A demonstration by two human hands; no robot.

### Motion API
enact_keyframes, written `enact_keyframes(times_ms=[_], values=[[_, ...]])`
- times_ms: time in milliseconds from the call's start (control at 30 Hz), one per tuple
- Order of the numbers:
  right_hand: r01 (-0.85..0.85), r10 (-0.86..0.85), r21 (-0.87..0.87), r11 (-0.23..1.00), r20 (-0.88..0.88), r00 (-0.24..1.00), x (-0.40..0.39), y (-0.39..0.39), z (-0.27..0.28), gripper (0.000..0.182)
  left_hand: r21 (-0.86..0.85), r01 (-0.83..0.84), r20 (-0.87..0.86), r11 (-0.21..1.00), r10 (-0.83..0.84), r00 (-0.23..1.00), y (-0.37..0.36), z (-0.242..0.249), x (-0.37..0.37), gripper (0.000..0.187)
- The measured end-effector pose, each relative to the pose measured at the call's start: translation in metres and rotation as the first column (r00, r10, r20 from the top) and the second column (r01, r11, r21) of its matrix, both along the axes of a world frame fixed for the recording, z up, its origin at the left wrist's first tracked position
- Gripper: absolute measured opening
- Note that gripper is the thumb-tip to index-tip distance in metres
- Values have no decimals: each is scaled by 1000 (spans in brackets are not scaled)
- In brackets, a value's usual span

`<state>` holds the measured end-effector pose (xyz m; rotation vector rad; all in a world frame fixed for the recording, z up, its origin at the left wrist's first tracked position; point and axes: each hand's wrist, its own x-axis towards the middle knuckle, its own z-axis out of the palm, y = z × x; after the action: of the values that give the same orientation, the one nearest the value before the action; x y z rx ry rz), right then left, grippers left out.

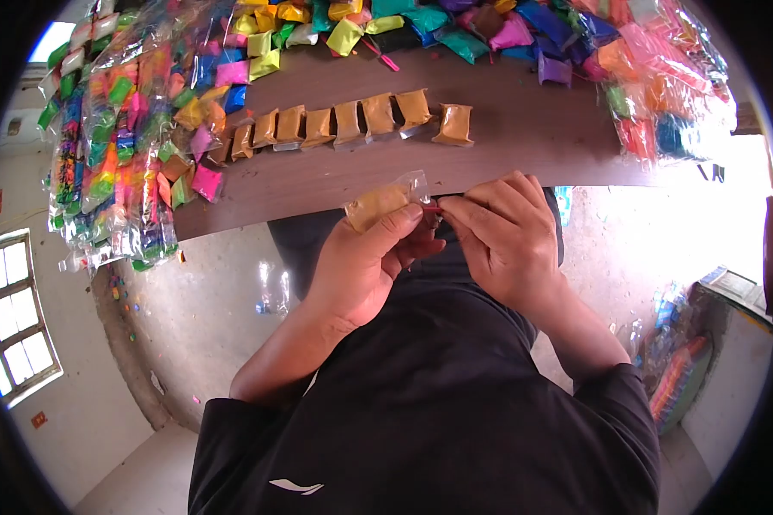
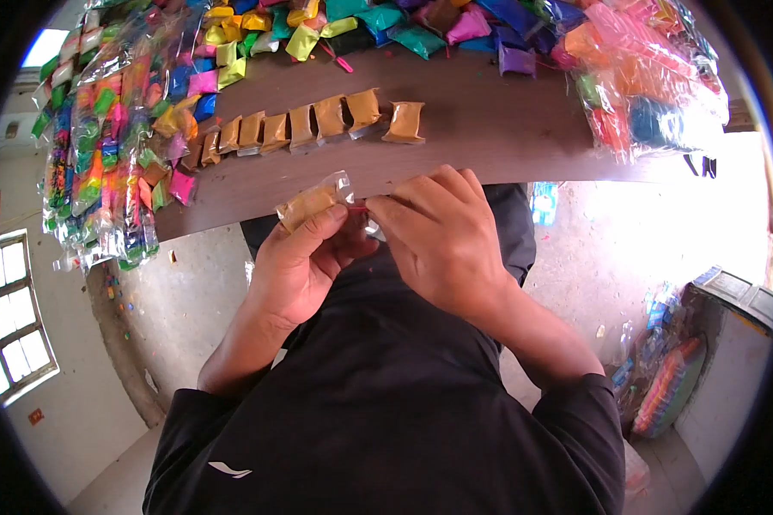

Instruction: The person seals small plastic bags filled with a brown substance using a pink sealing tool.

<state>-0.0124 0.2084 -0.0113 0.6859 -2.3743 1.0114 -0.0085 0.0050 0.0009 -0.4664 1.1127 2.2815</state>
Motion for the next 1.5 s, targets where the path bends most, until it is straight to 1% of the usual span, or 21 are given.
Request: enact_keyframes(times_ms=[167,233,433,533,633,667,733,833,900,967,1033,1100,1133,1200,1333,1400,1433,1500], values=[[-3,2,36,999,27,1000,0,2,-3,30,-32,-29,-49,999,27,998,1,-5,1,21],[-9,7,45,999,39,999,0,3,-3,30,-96,-4,-75,995,-4,997,-1,-8,1,24],[-37,35,45,998,51,998,0,0,0,28,-107,-42,-54,993,36,998,4,-6,-3,19],[-21,21,38,999,18,1000,0,0,-3,27,-132,-45,-38,990,40,998,4,-9,-3,18],[-5,4,43,999,18,1000,0,0,-2,27,-114,-46,-44,992,42,998,3,-11,-3,18],[-16,15,32,999,40,999,1,-2,2,24,-114,-45,-45,992,40,998,4,-9,-4,18],[-26,24,21,999,61,998,4,-2,5,21,-121,-77,-39,990,73,997,5,-6,-4,18],[-40,35,48,998,103,994,4,-1,3,21,-113,-51,-29,992,48,998,6,-4,-4,18],[-2,3,-20,1000,20,1000,-1,-2,4,22,-93,-47,-39,995,44,998,3,-7,-5,19],[-24,23,10,1000,52,998,3,-1,4,22,-72,-43,-55,996,39,998,1,-7,-7,19],[-51,47,40,998,83,995,2,0,5,22,-109,-37,-60,993,30,998,0,-6,-8,18],[-36,35,30,999,20,999,-2,1,7,22,-96,-31,-54,995,26,998,0,-6,-6,18],[-34,34,29,999,22,999,-4,1,6,22,-83,-24,-47,996,20,999,0,-7,-5,18],[-26,26,-11,1000,-39,999,-9,1,4,22,-83,-29,-41,996,25,999,1,-5,-7,18],[-20,20,11,1000,-1,1000,-7,1,3,22,-56,-26,-26,998,25,999,0,-7,-8,17],[-53,53,-4,999,-40,998,-7,3,-6,31,-46,-35,-12,998,34,999,1,-8,-6,17],[-52,51,-4,999,-40,998,-6,5,-6,31,-34,-41,3,999,41,999,2,-8,-6,17],[-103,102,20,994,52,993,-1,8,-7,28,-38,-36,-8,999,36,999,3,-8,-6,17]])
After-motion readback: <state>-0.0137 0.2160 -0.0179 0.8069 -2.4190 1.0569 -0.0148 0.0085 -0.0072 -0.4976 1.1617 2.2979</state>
